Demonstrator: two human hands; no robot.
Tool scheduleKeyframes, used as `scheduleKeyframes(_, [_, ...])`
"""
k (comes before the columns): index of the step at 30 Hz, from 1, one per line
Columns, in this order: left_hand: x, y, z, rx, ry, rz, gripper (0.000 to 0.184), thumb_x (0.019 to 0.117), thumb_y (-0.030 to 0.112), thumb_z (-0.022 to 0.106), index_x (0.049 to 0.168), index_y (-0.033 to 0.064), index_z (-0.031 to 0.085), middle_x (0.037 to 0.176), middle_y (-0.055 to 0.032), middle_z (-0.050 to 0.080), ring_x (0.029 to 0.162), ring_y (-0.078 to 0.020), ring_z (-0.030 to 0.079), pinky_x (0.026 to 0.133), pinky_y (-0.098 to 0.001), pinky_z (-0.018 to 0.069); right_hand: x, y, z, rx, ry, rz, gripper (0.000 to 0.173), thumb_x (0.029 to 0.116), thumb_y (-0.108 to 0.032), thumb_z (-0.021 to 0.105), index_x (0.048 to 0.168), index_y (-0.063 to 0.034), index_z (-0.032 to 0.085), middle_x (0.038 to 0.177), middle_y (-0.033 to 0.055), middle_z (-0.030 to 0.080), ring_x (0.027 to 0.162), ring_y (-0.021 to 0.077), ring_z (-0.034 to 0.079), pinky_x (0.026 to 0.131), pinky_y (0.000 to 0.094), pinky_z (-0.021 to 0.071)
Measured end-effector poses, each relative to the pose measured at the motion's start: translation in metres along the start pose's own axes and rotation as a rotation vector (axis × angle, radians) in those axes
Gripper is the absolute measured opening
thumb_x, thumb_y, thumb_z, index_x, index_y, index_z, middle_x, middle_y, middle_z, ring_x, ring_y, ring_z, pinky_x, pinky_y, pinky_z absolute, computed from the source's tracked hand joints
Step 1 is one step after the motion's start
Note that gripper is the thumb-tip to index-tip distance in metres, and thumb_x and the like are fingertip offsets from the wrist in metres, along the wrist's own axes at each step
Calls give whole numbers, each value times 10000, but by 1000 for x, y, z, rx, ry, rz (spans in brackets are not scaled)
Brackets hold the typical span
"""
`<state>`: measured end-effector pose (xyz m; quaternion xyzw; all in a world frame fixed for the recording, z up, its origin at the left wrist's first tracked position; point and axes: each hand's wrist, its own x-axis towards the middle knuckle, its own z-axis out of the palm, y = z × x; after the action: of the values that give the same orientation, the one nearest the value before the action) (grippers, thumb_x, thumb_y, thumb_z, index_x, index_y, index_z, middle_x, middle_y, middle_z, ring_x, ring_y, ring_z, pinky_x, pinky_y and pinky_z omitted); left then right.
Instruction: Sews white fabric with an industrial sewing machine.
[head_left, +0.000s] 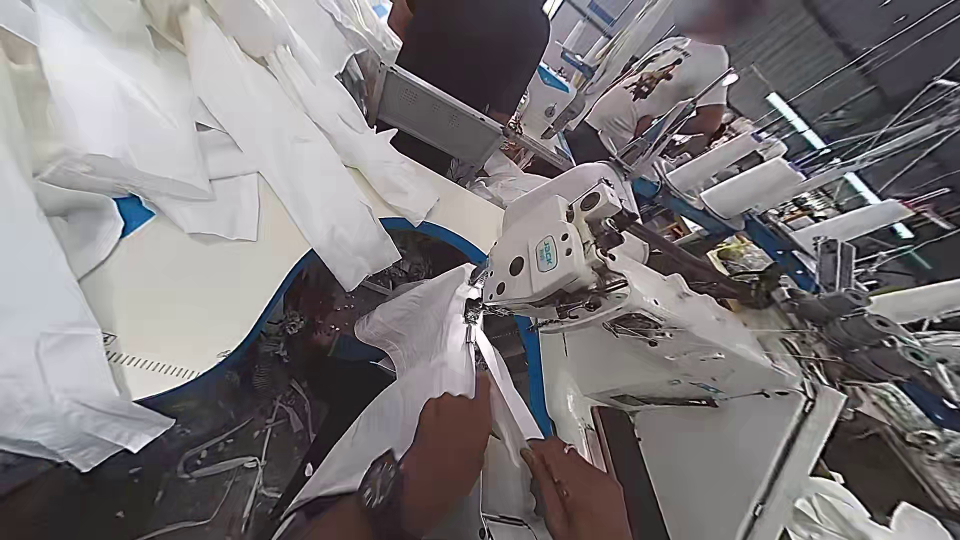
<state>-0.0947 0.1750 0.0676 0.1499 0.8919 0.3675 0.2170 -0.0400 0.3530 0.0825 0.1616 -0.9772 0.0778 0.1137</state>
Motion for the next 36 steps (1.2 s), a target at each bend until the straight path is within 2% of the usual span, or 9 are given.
scheduleKeyframes(2, [-16, -27, 31, -67, 415, 31, 557, 968, 144, 616, 1475, -52, 493, 637, -160, 667, 597, -381, 690, 588, -521, 549, 0, -19, 16, -32, 60, -29, 179, 909, -78, 618, 861, 21, 759, 721, 166, 706, 597, 307, 702, 526, 431, 560])
scheduleKeyframes(4, [-9, -47, 56, -248, 627, 199, 306, 923, 120, 618, 1154, -48, 727, 567, -121, 635, 496, -308, 656, 500, -486, 529, -2, -38, 32, -56, 166, -109, 179, 892, -95, 613, 816, -23, 758, 670, 113, 683, 553, 226, 666, 501, 337, 535])
scheduleKeyframes(6, [5, -59, 58, -364, 657, 329, 210, 929, 110, 560, 873, 19, 741, 595, -94, 642, 542, -245, 664, 509, -449, 501, 6, -47, 50, -86, 299, -196, 196, 893, -137, 596, 780, -68, 741, 614, 54, 630, 514, 161, 595, 475, 261, 471])
scheduleKeyframes(10, [-3, -61, 61, -416, 711, 343, 188, 868, 49, 572, 782, 17, 737, 616, -78, 599, 556, -193, 616, 521, -351, 501, 15, -45, 58, -102, 369, -230, 175, 869, -169, 631, 815, -92, 779, 620, 46, 629, 554, 157, 595, 526, 240, 474])
scheduleKeyframes(15, [12, -67, 79, -493, 885, 433, 235, 880, 91, 595, 667, 33, 676, 573, -23, 440, 549, -98, 465, 530, -201, 386, 25, -32, 75, 17, 451, -200, 154, 932, -205, 639, 841, -154, 752, 842, 63, 669, 863, 106, 633, 786, 136, 486])
scheduleKeyframes(23, [50, -67, 63, -246, 1056, 434, 168, 819, 121, 637, 696, 66, 738, 597, -30, 538, 579, -167, 551, 553, -286, 447, 46, -20, 95, 24, 554, -204, 219, 933, -133, 595, 794, -73, 753, 922, 105, 792, 883, 153, 755, 816, 201, 563])
scheduleKeyframes(26, [60, -64, 54, -196, 1049, 430, 135, 823, 117, 665, 748, 86, 773, 888, -95, 713, 860, -250, 666, 727, -334, 546, 59, -17, 97, -2, 549, -173, 227, 926, -130, 578, 800, -64, 755, 923, 106, 793, 887, 187, 766, 797, 237, 581])
scheduleKeyframes(29, [70, -62, 50, -183, 1045, 455, 163, 863, 81, 619, 805, 50, 768, 1006, -133, 735, 906, -268, 698, 761, -337, 578, 68, -21, 96, -19, 514, -100, 241, 930, -97, 559, 863, -27, 780, 981, 138, 792, 909, 252, 774, 779, 305, 600])
scheduleKeyframes(36, [27, -113, 59, -415, 764, 263, 207, 925, 13, 617, 1072, -10, 761, 1030, -155, 746, 985, -257, 726, 906, -417, 583, 61, -39, 96, -41, 356, -149, 272, 936, -131, 544, 1000, 3, 771, 1154, 207, 742, 1023, 376, 732, 830, 456, 588])
